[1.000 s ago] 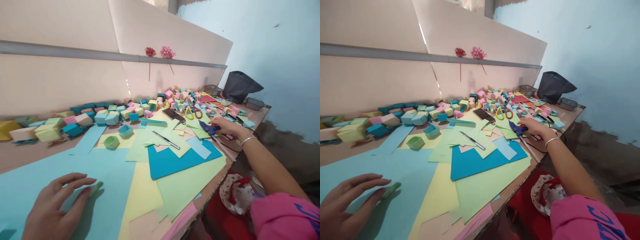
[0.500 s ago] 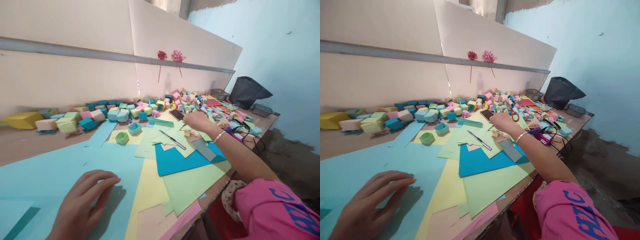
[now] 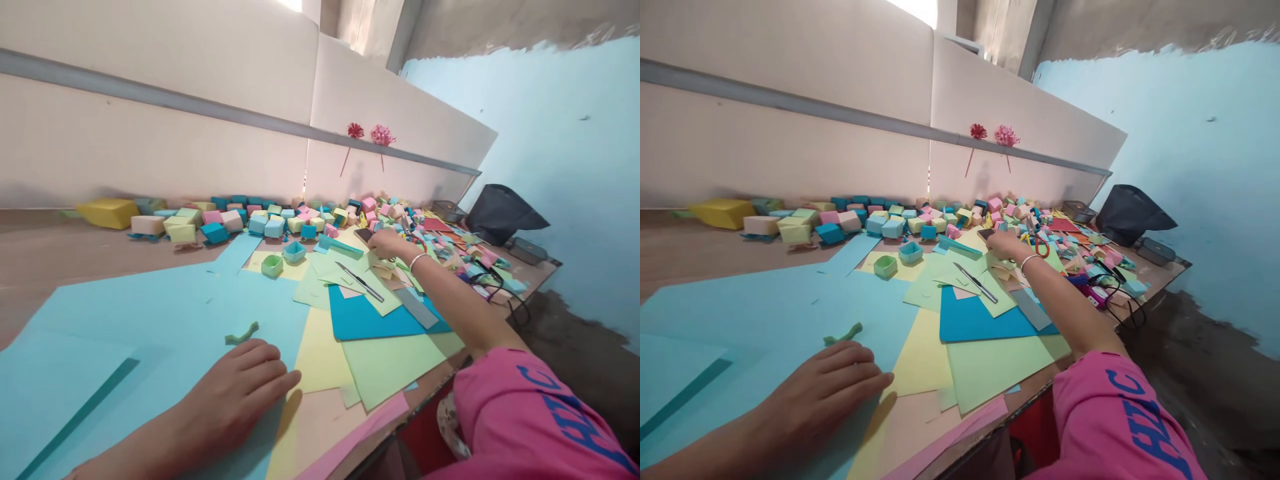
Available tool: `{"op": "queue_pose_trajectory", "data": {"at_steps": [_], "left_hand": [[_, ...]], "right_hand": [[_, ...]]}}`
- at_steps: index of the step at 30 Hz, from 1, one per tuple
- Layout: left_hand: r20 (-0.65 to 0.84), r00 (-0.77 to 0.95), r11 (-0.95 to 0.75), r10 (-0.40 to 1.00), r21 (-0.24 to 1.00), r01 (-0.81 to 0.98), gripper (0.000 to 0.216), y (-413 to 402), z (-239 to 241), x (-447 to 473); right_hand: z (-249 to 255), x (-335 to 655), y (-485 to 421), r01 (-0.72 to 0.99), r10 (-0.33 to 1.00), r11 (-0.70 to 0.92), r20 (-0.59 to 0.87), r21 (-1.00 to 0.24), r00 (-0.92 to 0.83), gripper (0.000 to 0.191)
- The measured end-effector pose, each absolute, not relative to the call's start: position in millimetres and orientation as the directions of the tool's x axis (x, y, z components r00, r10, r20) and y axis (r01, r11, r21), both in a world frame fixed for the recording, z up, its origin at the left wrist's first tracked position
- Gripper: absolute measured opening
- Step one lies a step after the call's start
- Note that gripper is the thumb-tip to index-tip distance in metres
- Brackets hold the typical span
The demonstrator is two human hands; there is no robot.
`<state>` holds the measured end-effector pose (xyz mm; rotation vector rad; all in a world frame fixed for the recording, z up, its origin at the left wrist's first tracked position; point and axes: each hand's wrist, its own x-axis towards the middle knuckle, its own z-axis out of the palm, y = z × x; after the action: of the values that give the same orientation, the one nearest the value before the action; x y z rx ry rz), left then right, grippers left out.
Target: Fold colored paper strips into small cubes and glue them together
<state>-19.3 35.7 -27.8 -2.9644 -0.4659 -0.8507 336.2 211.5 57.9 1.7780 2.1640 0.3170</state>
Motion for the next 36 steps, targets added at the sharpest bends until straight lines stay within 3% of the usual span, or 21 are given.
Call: {"op": "queue_pose_trajectory", "data": {"at_steps": [4,6,8,10,13,16,21,23,30,36], "left_hand": [[0.640,0.694,-0.912,0.331,0.028,0.409,0.030,40.0,-32.7,-20.4],[0.698,0.587,-0.848,0.410,0.054,0.527,0.028,44.1,-30.7,-22.5],[0.752,0.441,-0.743,0.490,0.096,0.662,0.026,48.5,-25.6,-25.5],[0.821,0.288,-0.643,0.492,0.119,0.757,0.031,50.6,-19.3,-28.8],[0.866,0.225,-0.583,0.448,0.092,0.807,0.059,45.6,-12.8,-30.5],[0.781,0.410,-0.620,0.471,-0.037,0.784,0.071,34.4,-12.3,-25.9],[0.475,0.617,-0.688,0.628,-0.033,0.725,0.013,27.4,-21.3,-16.0],[0.415,0.658,-0.714,0.628,-0.029,0.699,0.010,29.0,-24.9,-15.3],[0.417,0.726,-0.737,0.547,-0.171,0.654,0.025,25.9,-23.9,-13.5],[0.280,0.746,-0.747,0.605,-0.126,0.653,0.026,19.3,-29.0,-10.4]], "right_hand": [[104.1,326.6,195.9,0.915,0.980,-0.112,0.195,0.388,0.037,0.024],[119.6,312.2,181.1,0.918,0.939,-0.174,0.341,0.356,0.046,0.030],[117.7,289.4,162.5,0.961,0.872,-0.041,0.480,0.274,-0.099,0.027],[96.2,261.4,141.9,0.934,0.760,0.273,0.544,0.230,-0.356,0.020],[42.2,225.0,112.2,0.708,0.494,0.605,0.526,0.365,-0.692,0.024],[-5.4,211.4,91.7,0.535,0.286,0.699,0.500,0.475,-0.818,0.026],[-29.5,225.3,82.9,0.400,0.193,0.817,0.458,0.416,-0.868,0.020],[-27.6,230.6,83.0,0.315,0.140,0.860,0.408,0.402,-0.902,0.019],[-20.2,235.0,77.9,0.288,0.204,0.904,0.274,0.316,-0.940,0.023],[-22.7,237.8,71.3,0.346,0.267,0.910,0.316,0.228,-0.910,0.028]]}}
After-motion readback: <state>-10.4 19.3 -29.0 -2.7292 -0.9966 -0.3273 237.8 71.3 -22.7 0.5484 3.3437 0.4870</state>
